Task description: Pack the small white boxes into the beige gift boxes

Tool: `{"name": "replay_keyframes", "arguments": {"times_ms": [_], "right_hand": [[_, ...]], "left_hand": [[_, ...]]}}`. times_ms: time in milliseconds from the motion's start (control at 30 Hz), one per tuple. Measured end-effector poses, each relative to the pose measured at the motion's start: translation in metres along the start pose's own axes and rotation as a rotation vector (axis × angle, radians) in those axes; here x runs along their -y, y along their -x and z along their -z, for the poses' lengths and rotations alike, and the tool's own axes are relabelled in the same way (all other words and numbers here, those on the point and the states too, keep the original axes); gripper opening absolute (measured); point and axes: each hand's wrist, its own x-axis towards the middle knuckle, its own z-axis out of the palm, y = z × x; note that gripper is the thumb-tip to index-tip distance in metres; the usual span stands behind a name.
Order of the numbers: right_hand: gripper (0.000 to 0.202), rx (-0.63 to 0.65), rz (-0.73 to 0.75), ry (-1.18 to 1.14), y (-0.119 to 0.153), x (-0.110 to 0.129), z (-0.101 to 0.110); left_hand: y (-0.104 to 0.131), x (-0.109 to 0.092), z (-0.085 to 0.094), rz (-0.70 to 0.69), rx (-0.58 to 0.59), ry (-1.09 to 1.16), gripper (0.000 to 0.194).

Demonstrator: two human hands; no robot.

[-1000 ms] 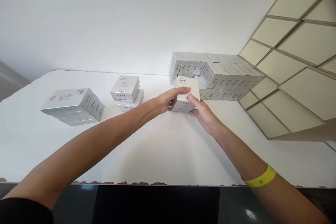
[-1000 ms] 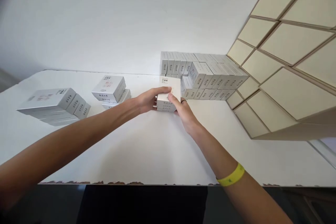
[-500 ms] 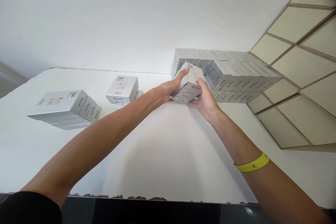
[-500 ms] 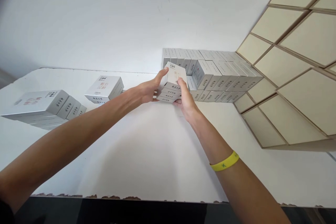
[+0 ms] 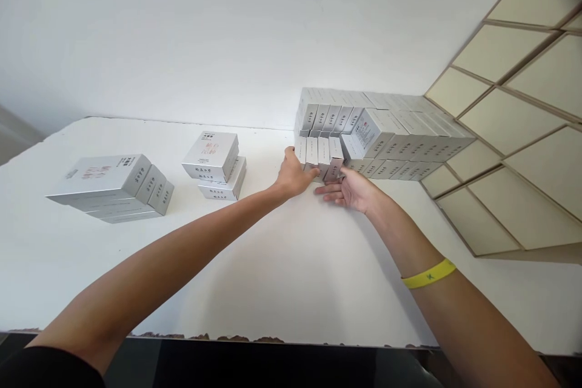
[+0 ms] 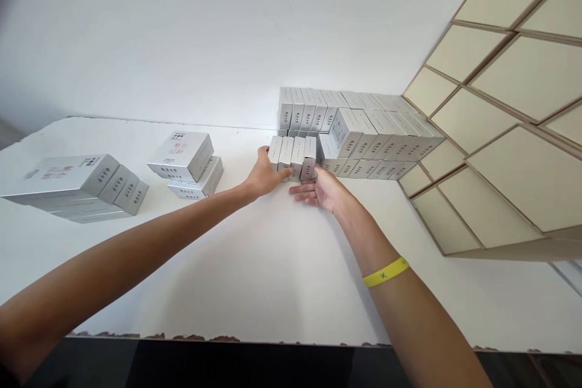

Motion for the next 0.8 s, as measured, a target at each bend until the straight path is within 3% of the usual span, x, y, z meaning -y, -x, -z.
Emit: {"name": "replay_keyframes", "arguments": {"times_ms": [200, 367, 533, 800], "right_hand": [[0.039, -0.246, 0.091, 0.083, -0.006, -0.008, 0.004], [0.036, -0.374, 0.296, 0.030, -0.003, -0.015, -0.007], [0.037, -0.389, 0.430, -0.021, -0.001, -0.019, -0.016], [0.022, -0.339, 0.464, 0.011, -0.012, -0.020, -0.023]], "left_hand": [[-0.005, -0.002, -0.011, -0.007, -0.029, 0.008, 0.072], [-0.004, -0.004, -0.019, 0.002, -0.110, -0.033, 0.081], [-0.007, -0.004, -0.030, 0.001, -0.187, -0.076, 0.072], [-0.017, -0.009, -0.041, -0.004, -0.197, -0.089, 0.065]]}}
